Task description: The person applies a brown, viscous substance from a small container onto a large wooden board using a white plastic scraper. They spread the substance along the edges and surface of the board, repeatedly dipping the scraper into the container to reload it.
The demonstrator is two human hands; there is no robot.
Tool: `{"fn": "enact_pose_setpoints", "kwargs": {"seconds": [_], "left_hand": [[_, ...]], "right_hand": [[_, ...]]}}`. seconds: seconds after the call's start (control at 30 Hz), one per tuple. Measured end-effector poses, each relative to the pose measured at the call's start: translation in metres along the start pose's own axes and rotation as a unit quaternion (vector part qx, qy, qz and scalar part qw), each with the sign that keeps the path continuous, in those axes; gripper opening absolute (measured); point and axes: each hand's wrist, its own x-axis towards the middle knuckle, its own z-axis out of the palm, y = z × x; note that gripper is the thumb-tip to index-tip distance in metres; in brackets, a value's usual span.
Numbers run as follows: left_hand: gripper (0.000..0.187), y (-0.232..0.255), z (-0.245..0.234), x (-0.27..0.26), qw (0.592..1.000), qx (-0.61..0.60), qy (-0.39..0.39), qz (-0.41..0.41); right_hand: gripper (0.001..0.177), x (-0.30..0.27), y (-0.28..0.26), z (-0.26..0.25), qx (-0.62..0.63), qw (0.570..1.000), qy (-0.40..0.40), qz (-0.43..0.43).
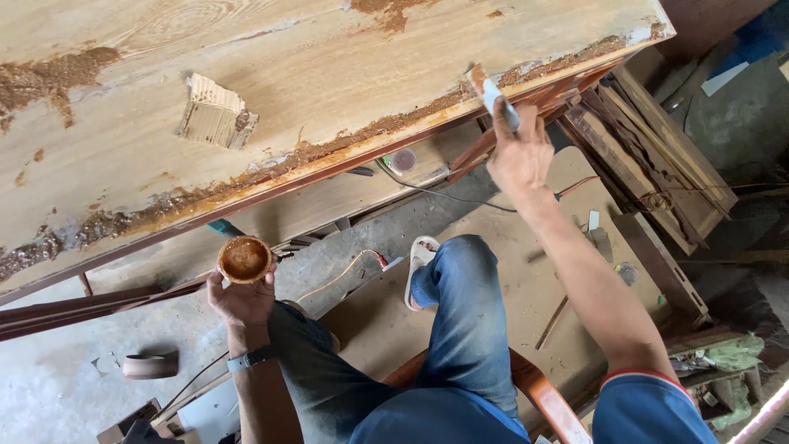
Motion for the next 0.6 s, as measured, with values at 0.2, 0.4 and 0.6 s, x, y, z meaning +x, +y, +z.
{"fn": "enact_pose_setpoints", "kwargs": {"seconds": [0.2,0.4,0.6], "left_hand": [[0.07,0.001,0.001,-0.005,1.0,-0.024,-0.004,0.006],[0.068,-0.001,0.016,-0.011,1.0,-0.023,-0.011,0.008],[0.068,0.001,-0.001,-0.008,1.0,-0.028,-0.008,0.01]], "right_hand": [[0.047,0.003,0.017,-0.001,0.102,0.992,0.055,0.058],[0.036,-0.005,-0.005,0.002,0.622,0.681,-0.008,0.386],[0.034,-0.019,-0.002,0.029,0.616,0.702,-0.029,0.357]]}}
